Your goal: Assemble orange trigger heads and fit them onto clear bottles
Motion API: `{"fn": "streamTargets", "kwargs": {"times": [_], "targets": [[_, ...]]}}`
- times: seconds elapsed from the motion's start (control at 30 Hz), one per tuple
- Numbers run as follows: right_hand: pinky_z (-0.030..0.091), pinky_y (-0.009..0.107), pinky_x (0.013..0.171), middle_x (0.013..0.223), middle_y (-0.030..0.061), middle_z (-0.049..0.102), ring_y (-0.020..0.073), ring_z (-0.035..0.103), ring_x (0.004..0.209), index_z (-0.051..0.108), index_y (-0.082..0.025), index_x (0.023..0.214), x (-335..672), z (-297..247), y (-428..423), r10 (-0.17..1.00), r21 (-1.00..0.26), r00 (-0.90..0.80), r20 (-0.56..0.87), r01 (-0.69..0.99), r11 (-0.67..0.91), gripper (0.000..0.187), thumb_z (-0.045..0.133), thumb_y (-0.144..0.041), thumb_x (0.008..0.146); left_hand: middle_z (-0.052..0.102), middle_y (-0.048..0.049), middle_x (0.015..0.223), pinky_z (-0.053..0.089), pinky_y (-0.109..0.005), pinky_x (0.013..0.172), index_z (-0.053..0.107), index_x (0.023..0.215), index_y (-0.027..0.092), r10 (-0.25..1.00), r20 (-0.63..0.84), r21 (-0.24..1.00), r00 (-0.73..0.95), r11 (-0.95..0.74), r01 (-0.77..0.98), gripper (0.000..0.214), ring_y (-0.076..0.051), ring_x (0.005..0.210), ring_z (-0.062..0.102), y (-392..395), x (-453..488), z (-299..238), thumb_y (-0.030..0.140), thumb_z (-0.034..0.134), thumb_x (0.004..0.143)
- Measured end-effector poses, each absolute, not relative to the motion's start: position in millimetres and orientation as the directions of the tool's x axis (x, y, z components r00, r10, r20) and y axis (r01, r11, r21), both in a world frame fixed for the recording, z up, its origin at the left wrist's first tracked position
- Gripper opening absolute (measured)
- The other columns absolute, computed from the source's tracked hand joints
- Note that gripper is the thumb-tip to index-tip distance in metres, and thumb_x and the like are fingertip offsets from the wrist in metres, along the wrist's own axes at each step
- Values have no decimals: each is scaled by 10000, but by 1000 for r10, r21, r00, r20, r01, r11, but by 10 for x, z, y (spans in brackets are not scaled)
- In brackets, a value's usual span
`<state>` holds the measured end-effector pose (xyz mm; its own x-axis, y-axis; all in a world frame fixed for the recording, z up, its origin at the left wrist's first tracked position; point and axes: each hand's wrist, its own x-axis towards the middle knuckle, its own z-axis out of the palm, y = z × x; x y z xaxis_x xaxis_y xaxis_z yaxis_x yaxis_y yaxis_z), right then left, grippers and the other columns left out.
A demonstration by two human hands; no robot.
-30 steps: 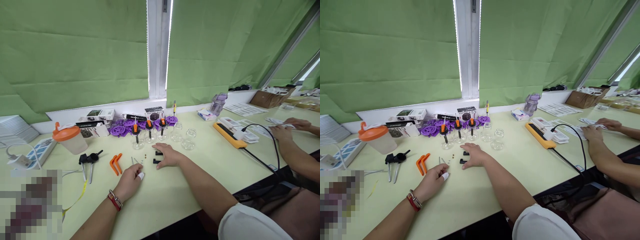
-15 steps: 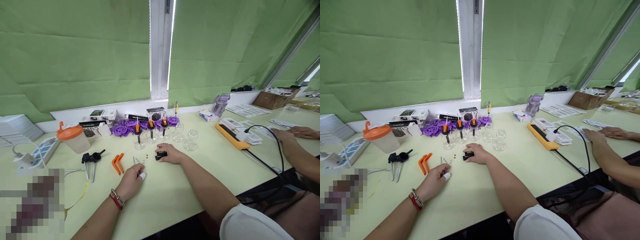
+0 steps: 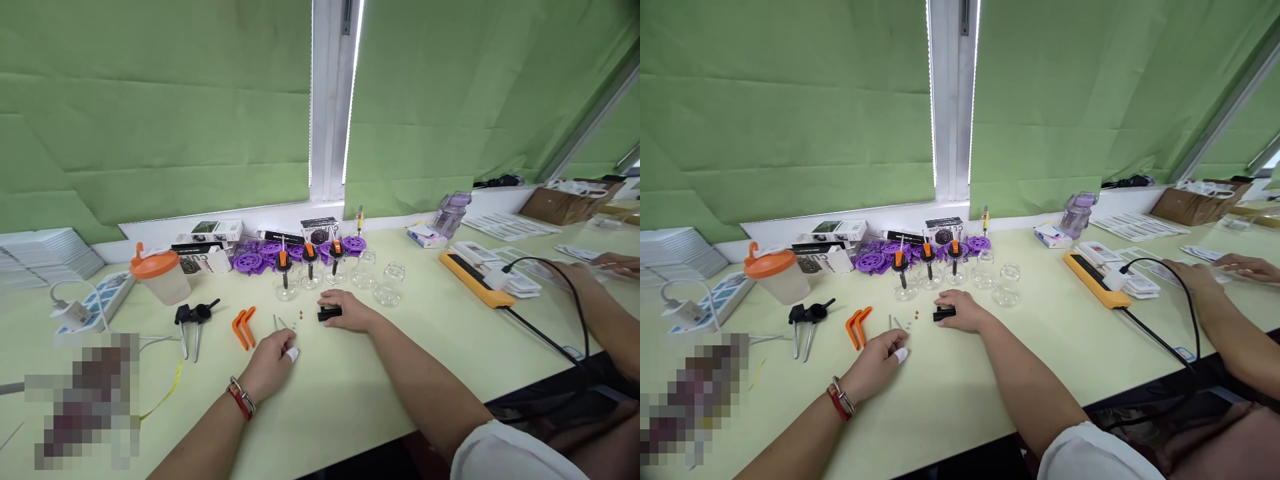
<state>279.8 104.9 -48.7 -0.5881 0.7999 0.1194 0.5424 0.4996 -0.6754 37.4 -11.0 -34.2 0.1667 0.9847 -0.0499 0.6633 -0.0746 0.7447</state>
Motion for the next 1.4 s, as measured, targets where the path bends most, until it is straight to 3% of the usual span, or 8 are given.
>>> {"fn": "streamTargets", "kwargs": {"times": [0.23, 0.4, 0.53, 0.7, 1.0, 1.17, 1.3, 1.4], "targets": [[407, 431, 994, 1354, 121, 507, 261, 500, 1204, 592, -221, 1245, 2611, -270, 1013, 833, -723, -440, 335, 447, 526, 550, 688, -435, 748, 594, -28, 783, 427, -316, 655, 600, 990, 182, 984, -27, 760, 176, -94, 643, 247, -188, 696, 541, -108, 370, -364, 303, 505, 796], [465, 379, 880, 1437, 118, 400, 172, 619, 886, 309, -281, 1443, 2100, 179, 1108, 786, -633, -459, 414, 475, 611, 701, 615, -385, 820, 603, -33, 751, 435, -314, 646, 620, 928, 176, 982, 65, 797, 175, -157, 583, 211, -182, 677, 543, -125, 387, -337, 315, 517, 808], [427, 395, 920, 1400, 142, 451, 280, 539, 1154, 230, -248, 1457, 1690, 310, 1304, 876, -645, -368, 312, 594, 480, 895, 717, -403, 723, 619, -40, 779, 458, -315, 667, 620, 942, 181, 956, 260, 792, 134, -291, 537, 187, -176, 700, 563, -149, 370, -313, 273, 521, 813], [461, 367, 849, 1145, 126, 634, 273, 597, 1053, 442, -177, 1289, 1441, 116, 1481, 966, -728, -179, 185, 635, 257, 727, 742, -411, 669, 588, -25, 771, 471, -313, 642, 602, 1008, 199, 894, 441, 704, 79, -399, 588, 214, -166, 686, 561, -93, 250, -349, 221, 530, 808], [470, 346, 799, 1008, 55, 653, 228, 609, 944, 546, -205, 1118, 1444, 529, 1019, 884, -708, -211, 418, 534, 462, 577, 741, -487, 654, 469, -132, 1239, 465, -427, 917, 364, 1338, 208, 754, 624, 696, -205, -418, 583, 614, -240, 1078, 536, -27, 108, -226, 221, 614, 777], [431, 271, 573, 808, 20, 619, 166, 565, 684, 569, -197, 933, 1496, 522, 273, 899, -799, -329, 289, 434, 416, 613, 766, -617, 533, 444, -156, 1320, 446, -456, 950, 219, 1425, 223, 854, 509, 815, -102, -440, 377, 899, -302, 1195, 484, -162, 165, -158, 217, 712, 674], [372, 228, 497, 703, -2, 593, 117, 529, 565, 561, -184, 864, 1711, 294, 83, 897, -966, -426, 115, 162, 201, 516, 726, -603, 611, 611, -88, 1028, 517, -379, 796, 486, 1185, 202, 956, 289, 947, 45, -292, 131, 581, -258, 946, 617, -235, 117, -68, 214, 736, 661], [331, 231, 443, 668, 36, 605, 100, 503, 463, 567, -152, 757, 1935, 155, 203, 887, -996, -455, -86, 30, -81, 564, 444, -701, 788, 633, -49, 828, 522, -365, 726, 566, 932, 175, 980, 135, 991, 148, -133, -21, 284, -240, 815, 645, -231, 66, 27, 294, 710, 717]]}}
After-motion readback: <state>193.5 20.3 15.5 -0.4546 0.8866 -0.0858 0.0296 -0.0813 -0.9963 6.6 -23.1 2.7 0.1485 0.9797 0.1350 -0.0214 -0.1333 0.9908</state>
